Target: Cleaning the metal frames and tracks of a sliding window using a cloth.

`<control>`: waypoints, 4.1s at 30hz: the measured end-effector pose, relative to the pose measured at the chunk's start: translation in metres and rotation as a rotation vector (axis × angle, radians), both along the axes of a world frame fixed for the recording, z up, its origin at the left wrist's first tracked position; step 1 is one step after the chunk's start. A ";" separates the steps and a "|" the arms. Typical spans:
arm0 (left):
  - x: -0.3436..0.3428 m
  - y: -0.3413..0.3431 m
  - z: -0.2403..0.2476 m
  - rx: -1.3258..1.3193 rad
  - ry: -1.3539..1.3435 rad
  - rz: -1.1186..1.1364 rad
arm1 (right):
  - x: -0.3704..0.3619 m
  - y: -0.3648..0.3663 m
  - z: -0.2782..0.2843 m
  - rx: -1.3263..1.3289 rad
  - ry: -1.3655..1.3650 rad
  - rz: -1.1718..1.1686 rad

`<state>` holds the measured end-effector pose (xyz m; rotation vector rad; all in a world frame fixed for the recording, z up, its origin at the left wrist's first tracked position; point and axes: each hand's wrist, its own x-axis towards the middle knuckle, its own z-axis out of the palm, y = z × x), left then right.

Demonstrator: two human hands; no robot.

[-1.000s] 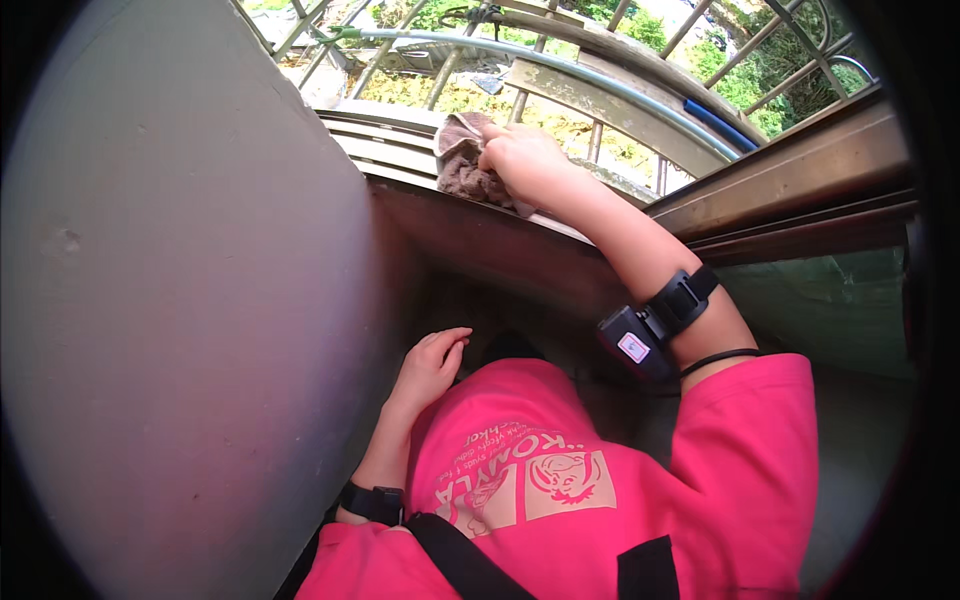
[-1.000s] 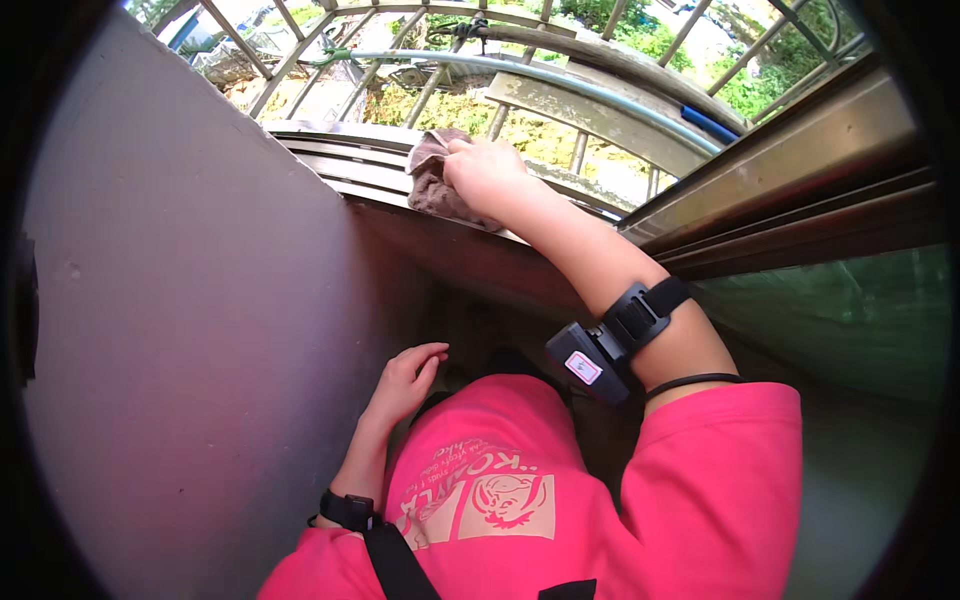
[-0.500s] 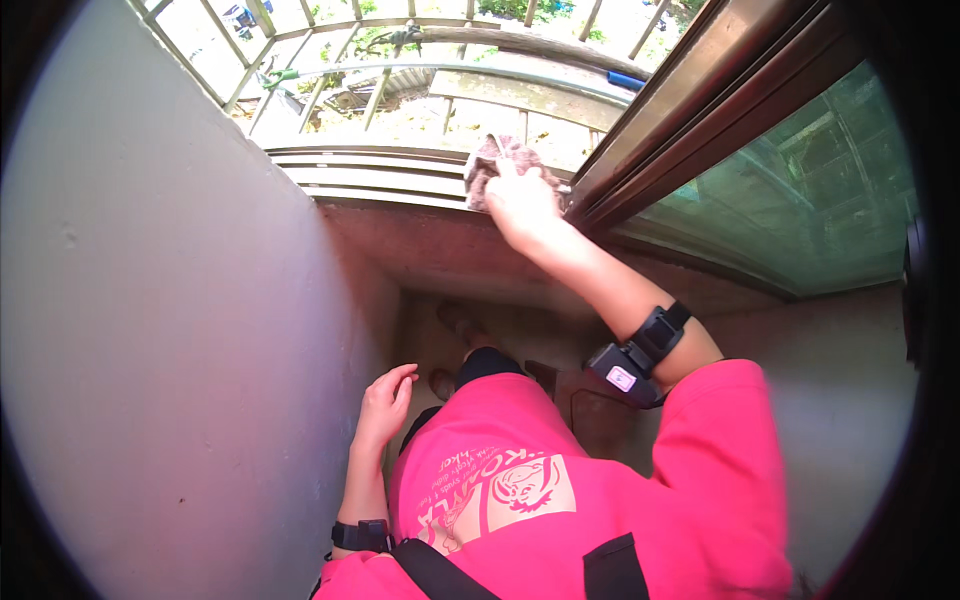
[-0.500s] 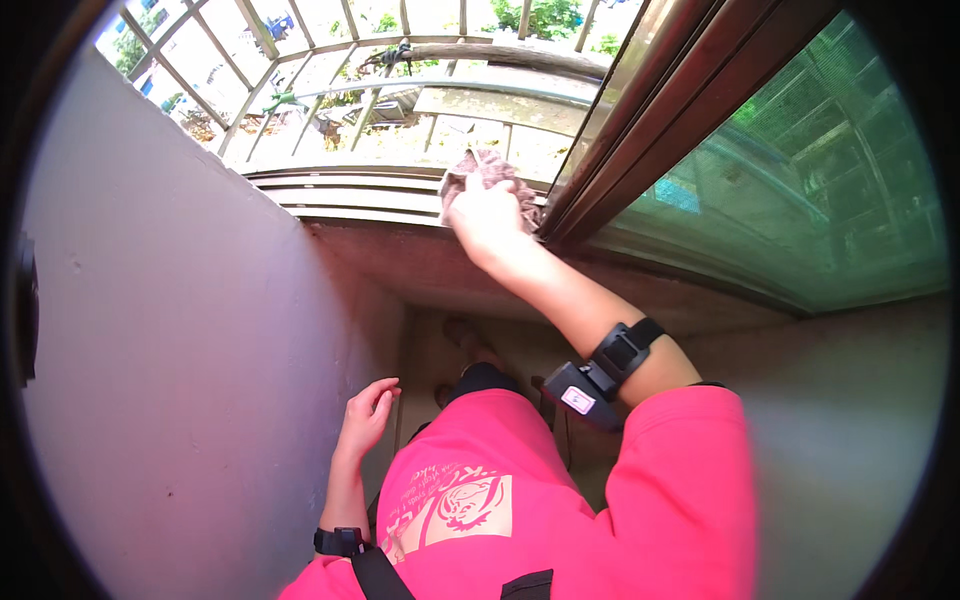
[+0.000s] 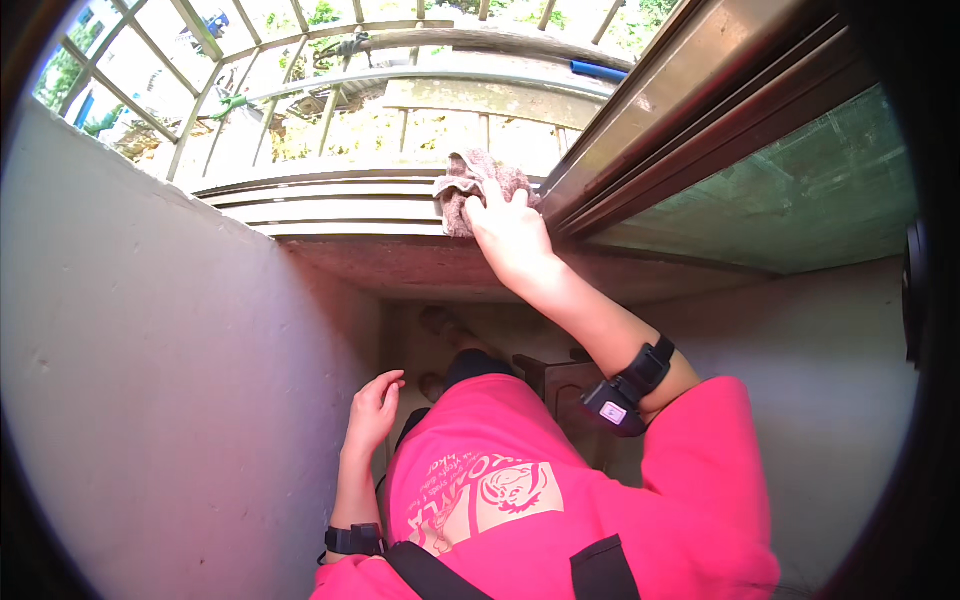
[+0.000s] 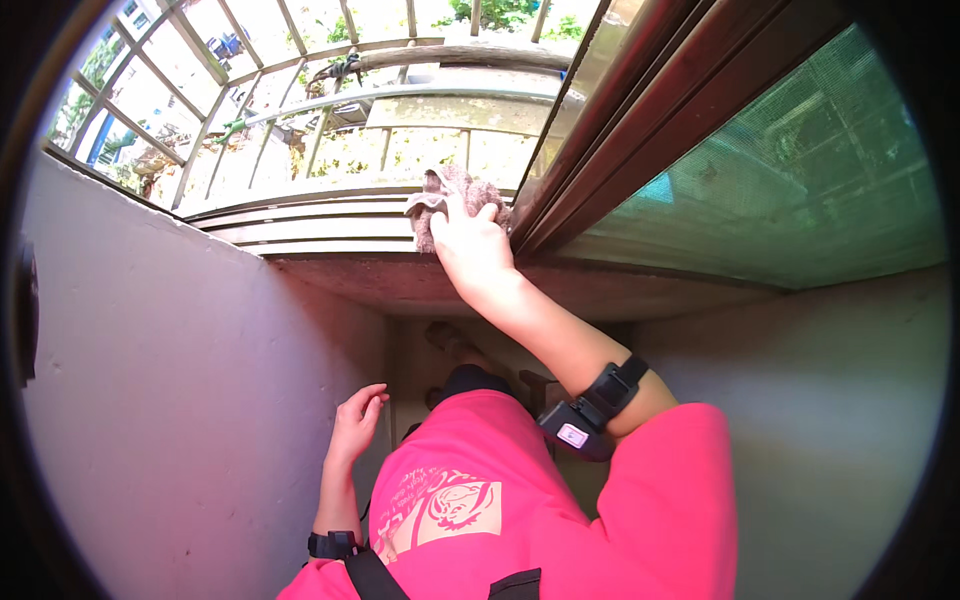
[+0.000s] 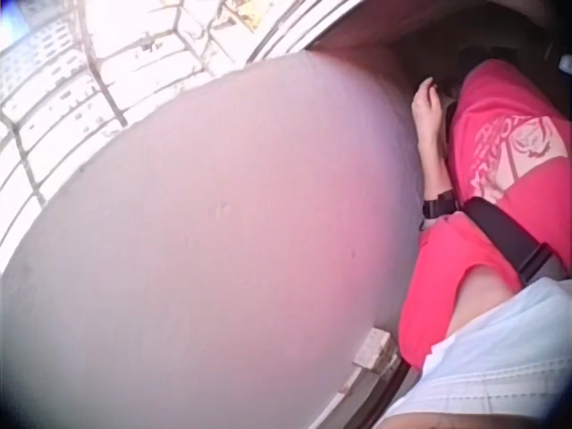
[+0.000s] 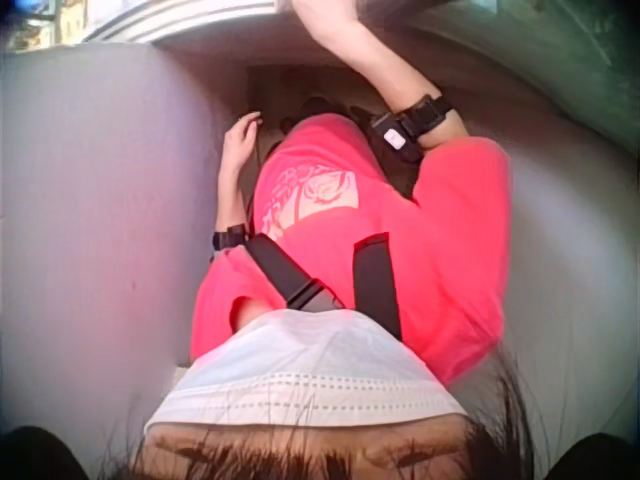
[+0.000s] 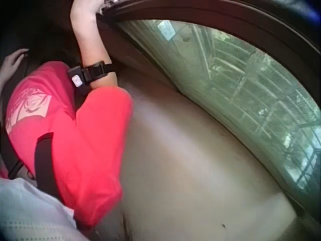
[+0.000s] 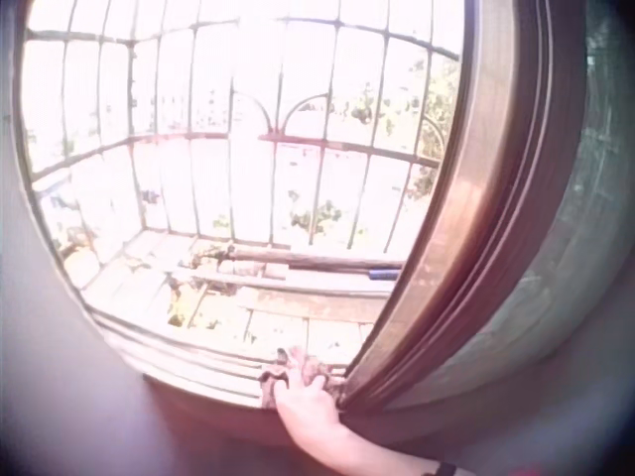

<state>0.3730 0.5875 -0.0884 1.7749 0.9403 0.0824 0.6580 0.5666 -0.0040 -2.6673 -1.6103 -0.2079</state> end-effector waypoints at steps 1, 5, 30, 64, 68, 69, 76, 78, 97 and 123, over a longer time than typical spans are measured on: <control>-0.001 0.000 -0.002 -0.003 -0.004 0.001 | -0.006 0.009 0.000 -0.007 0.005 -0.008; 0.005 -0.001 -0.004 0.024 -0.014 -0.048 | -0.062 0.092 -0.035 0.408 -0.041 0.155; -0.011 -0.002 0.000 0.030 0.002 0.018 | 0.023 0.018 0.014 -0.045 0.154 -0.080; 0.044 0.093 0.051 0.141 0.027 0.185 | -0.089 0.408 -0.012 -0.150 0.520 0.884; 0.087 0.112 0.080 0.728 -0.118 0.043 | -0.070 0.398 0.005 -0.307 0.442 1.023; 0.090 0.116 0.081 0.748 -0.132 0.022 | -0.068 0.386 0.021 -0.395 0.362 1.123; 0.112 0.138 0.061 0.737 -0.016 -0.026 | -0.096 0.410 0.013 -0.307 0.411 1.010; 0.112 0.136 0.061 0.697 -0.049 -0.073 | -0.113 0.430 0.003 -0.144 0.506 0.886; 0.140 0.141 0.082 0.759 -0.122 0.042 | 0.068 0.404 0.153 0.471 1.082 0.794; 0.132 0.142 0.060 0.651 -0.126 -0.173 | -0.157 0.405 -0.035 0.477 0.159 1.212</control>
